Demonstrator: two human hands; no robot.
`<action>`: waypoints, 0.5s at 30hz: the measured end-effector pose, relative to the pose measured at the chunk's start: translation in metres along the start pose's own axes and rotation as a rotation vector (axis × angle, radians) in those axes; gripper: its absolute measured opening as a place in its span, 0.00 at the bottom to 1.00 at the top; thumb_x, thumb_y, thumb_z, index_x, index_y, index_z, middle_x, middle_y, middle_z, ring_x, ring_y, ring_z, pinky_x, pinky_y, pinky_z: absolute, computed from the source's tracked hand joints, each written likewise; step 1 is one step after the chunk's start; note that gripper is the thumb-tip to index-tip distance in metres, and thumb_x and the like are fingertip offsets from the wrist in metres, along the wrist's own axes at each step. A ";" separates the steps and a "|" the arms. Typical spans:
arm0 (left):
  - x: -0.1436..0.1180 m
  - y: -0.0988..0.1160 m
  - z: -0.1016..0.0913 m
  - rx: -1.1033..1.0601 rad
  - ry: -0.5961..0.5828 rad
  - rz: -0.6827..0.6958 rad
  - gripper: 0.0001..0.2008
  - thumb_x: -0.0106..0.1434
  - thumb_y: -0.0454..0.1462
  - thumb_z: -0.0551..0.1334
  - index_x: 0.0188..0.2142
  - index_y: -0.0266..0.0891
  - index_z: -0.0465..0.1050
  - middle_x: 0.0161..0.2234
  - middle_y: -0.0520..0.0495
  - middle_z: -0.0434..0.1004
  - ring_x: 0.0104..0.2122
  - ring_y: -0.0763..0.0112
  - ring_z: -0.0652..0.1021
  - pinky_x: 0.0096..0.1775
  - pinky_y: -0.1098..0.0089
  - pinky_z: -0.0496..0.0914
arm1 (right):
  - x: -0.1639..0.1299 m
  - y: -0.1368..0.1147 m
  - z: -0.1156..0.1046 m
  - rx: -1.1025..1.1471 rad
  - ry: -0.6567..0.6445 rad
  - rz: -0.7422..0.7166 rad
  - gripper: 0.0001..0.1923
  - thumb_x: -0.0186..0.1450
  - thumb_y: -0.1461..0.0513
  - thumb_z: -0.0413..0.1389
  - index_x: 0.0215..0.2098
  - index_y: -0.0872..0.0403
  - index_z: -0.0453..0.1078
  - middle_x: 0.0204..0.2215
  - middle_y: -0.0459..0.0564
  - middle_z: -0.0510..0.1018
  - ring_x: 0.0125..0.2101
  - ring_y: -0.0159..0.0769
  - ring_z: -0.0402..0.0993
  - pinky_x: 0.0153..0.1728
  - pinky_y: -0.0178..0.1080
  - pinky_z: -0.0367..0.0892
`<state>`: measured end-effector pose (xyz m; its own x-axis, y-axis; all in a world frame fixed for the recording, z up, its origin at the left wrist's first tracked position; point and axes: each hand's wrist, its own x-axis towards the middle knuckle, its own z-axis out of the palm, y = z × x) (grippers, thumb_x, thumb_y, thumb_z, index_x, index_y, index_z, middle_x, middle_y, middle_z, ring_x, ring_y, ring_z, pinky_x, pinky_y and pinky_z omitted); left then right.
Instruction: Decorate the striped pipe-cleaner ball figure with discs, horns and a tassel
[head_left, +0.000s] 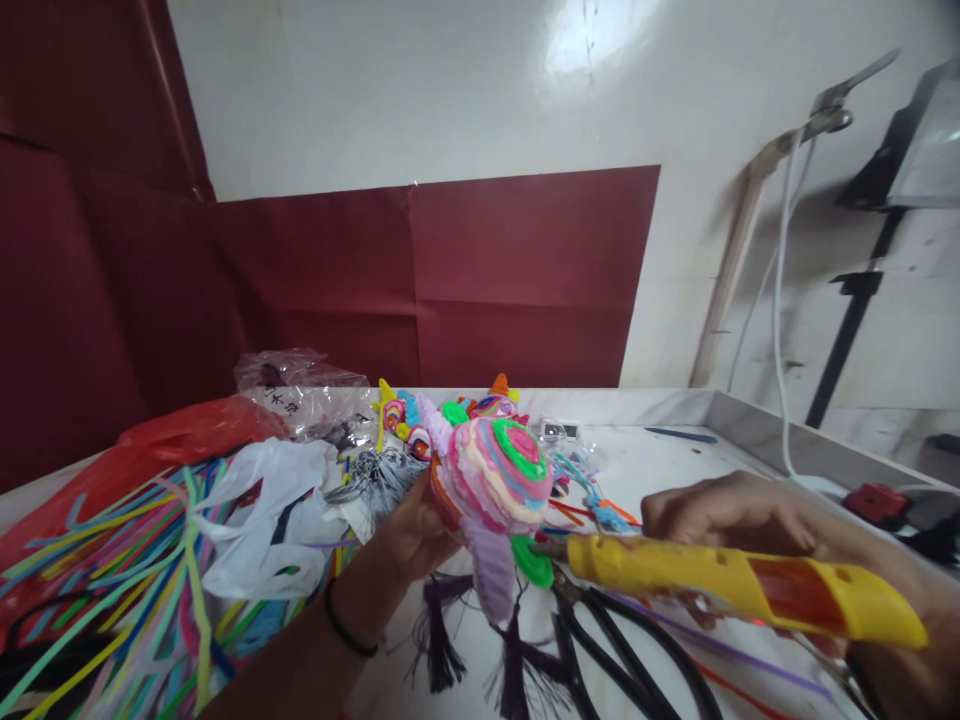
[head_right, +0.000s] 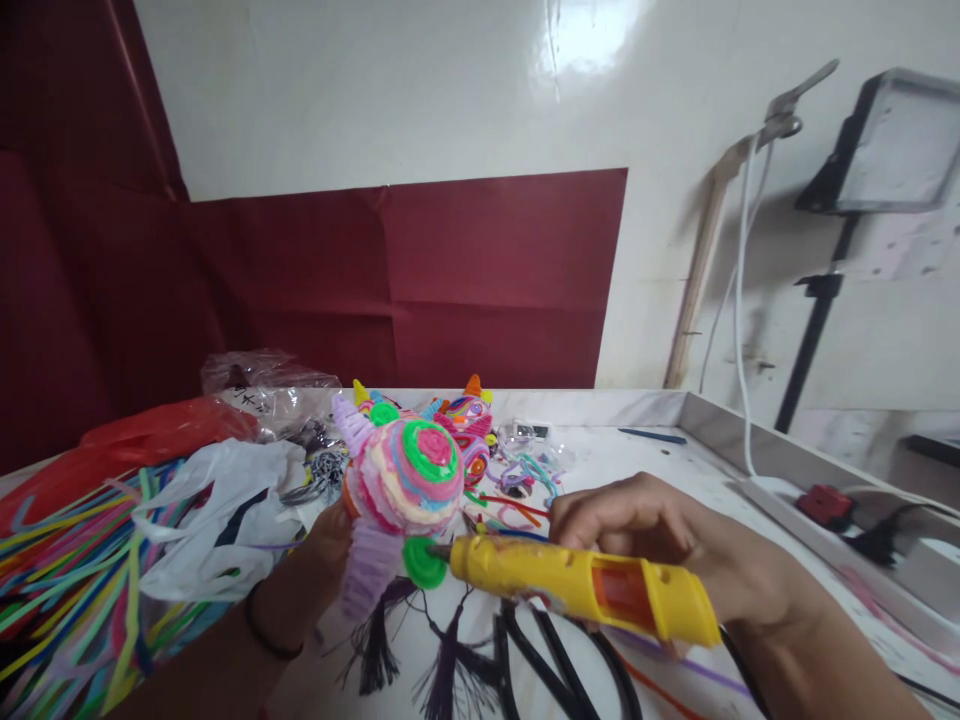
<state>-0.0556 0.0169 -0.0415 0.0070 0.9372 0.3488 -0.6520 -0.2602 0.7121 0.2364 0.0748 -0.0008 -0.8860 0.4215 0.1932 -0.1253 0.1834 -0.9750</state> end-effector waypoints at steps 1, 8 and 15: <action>0.000 0.001 0.000 0.034 0.001 -0.022 0.17 0.42 0.39 0.77 0.33 0.41 0.83 0.30 0.48 0.84 0.28 0.63 0.80 0.39 0.63 0.75 | 0.000 0.001 0.001 0.006 0.017 -0.005 0.23 0.47 0.46 0.72 0.37 0.47 0.82 0.32 0.49 0.78 0.31 0.36 0.70 0.31 0.33 0.64; -0.003 0.012 0.010 0.200 0.013 -0.090 0.19 0.41 0.43 0.75 0.35 0.43 0.83 0.30 0.47 0.83 0.32 0.59 0.80 0.37 0.64 0.75 | 0.001 -0.005 0.005 0.001 0.056 0.028 0.23 0.44 0.45 0.72 0.34 0.47 0.82 0.29 0.48 0.76 0.28 0.34 0.68 0.30 0.31 0.61; -0.003 0.014 0.009 0.154 -0.017 -0.103 0.15 0.43 0.37 0.74 0.34 0.44 0.83 0.29 0.49 0.82 0.28 0.64 0.78 0.33 0.68 0.73 | -0.002 -0.002 0.006 -0.047 0.038 0.039 0.23 0.45 0.44 0.71 0.34 0.48 0.82 0.28 0.51 0.76 0.28 0.38 0.69 0.29 0.36 0.61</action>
<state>-0.0579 0.0083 -0.0269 0.0810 0.9570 0.2787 -0.5232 -0.1972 0.8291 0.2359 0.0682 0.0005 -0.8720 0.4628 0.1597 -0.0689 0.2070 -0.9759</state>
